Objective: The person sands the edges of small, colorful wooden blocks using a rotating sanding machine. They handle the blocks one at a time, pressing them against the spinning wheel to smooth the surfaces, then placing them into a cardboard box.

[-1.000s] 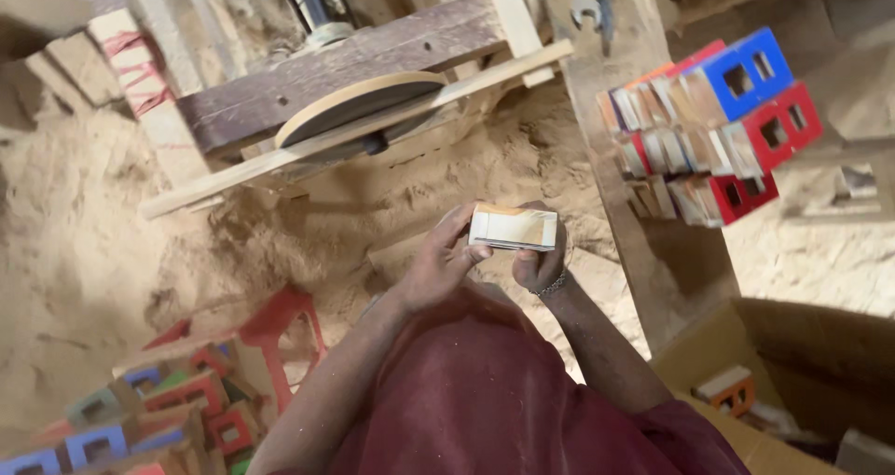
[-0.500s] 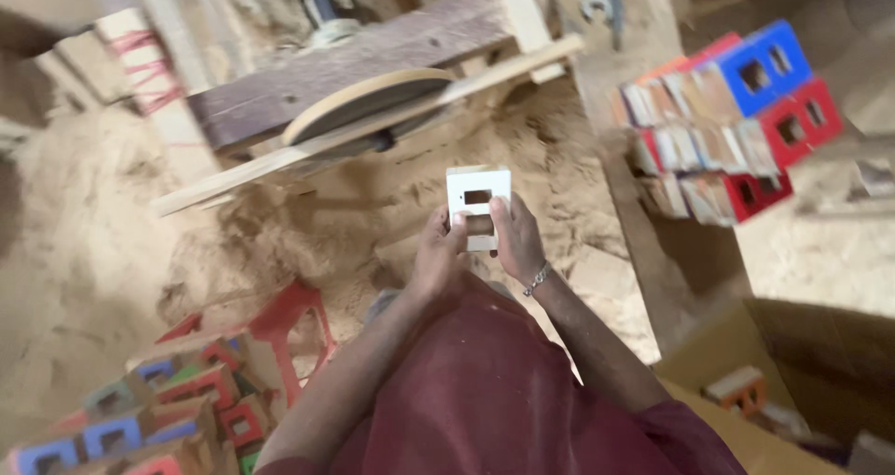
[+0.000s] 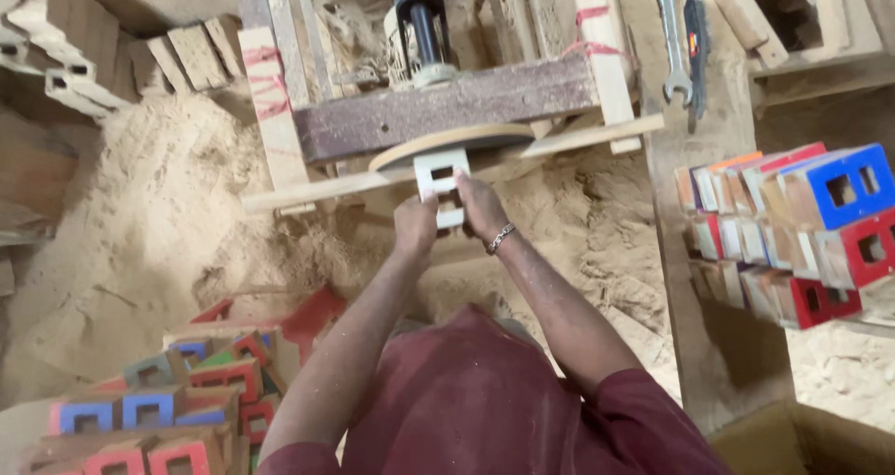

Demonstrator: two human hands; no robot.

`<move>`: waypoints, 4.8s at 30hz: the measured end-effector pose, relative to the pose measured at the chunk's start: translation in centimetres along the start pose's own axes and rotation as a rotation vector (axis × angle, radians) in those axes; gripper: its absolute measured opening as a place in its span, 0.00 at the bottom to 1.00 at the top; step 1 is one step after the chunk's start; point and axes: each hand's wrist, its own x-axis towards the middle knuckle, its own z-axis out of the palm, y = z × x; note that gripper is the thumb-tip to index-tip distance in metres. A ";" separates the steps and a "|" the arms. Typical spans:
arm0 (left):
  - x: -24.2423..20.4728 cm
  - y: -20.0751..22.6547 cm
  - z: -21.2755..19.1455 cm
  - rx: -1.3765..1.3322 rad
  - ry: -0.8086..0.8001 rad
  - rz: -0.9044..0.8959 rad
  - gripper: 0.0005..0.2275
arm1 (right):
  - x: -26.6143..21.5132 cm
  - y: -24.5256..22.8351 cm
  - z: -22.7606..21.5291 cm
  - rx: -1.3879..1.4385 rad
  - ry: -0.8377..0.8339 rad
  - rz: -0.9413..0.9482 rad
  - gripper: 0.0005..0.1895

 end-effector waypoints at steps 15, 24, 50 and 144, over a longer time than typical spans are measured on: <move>-0.6 1.0 0.1 -0.014 0.111 -0.010 0.17 | 1.0 0.6 1.6 -0.093 0.093 0.060 0.35; 1.1 -0.8 6.6 0.200 0.233 0.092 0.15 | 1.9 3.5 -3.9 0.035 0.126 0.144 0.30; 1.6 -1.1 8.7 0.062 0.179 0.132 0.14 | 1.9 4.9 -5.9 0.027 0.189 -0.005 0.28; -5.7 -7.5 15.7 -1.201 -0.877 -0.251 0.31 | -12.9 2.6 -16.3 0.736 -0.067 -0.168 0.25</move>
